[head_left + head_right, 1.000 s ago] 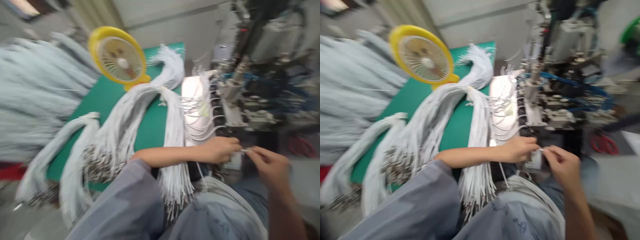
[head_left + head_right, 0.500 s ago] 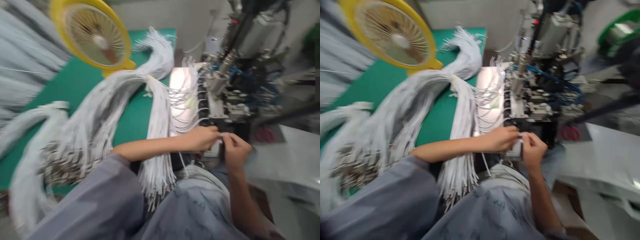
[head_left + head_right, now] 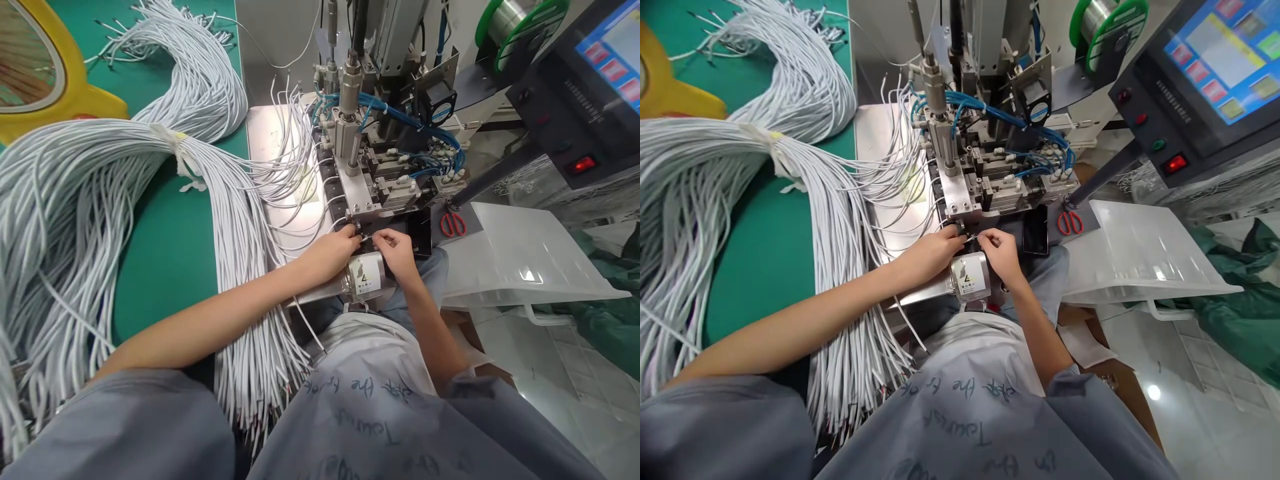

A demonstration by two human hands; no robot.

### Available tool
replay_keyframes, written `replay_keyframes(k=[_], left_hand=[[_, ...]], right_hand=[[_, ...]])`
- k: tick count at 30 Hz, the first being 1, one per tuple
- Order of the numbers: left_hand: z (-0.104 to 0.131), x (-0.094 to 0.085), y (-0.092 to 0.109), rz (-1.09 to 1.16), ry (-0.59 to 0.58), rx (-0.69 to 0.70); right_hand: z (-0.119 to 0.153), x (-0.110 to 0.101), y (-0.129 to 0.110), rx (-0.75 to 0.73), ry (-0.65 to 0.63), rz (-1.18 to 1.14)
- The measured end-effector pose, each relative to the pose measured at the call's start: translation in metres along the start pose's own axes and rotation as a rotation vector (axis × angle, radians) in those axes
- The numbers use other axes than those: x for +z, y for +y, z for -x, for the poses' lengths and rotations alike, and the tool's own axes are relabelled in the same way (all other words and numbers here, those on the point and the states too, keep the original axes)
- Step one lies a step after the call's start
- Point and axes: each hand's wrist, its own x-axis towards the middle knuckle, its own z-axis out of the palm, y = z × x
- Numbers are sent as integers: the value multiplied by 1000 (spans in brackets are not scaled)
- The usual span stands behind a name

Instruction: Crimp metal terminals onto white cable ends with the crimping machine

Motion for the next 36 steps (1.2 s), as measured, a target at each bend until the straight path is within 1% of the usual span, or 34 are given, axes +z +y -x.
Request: replay_keyframes(k=[4, 11, 15, 18, 24, 32, 36], left_hand=[[1, -1, -2, 8, 11, 40], [0, -1, -2, -66, 37, 43], [1, -2, -1, -114, 23, 46], [2, -4, 0, -135, 34, 65], [1, -4, 1, -123, 22, 68], [2, -8, 1, -95, -28, 65], [3, -7, 1, -77, -6, 64]], right_hand=[[-5, 1, 4, 12, -41, -24], [-6, 1, 2, 34, -77, -31], [-6, 1, 1, 96, -96, -67], [-6, 2, 1, 124, -94, -92], [-9, 4, -3, 128, -53, -129], [-9, 0, -3, 135, -83, -80], [-7, -1, -9, 86, -71, -46]])
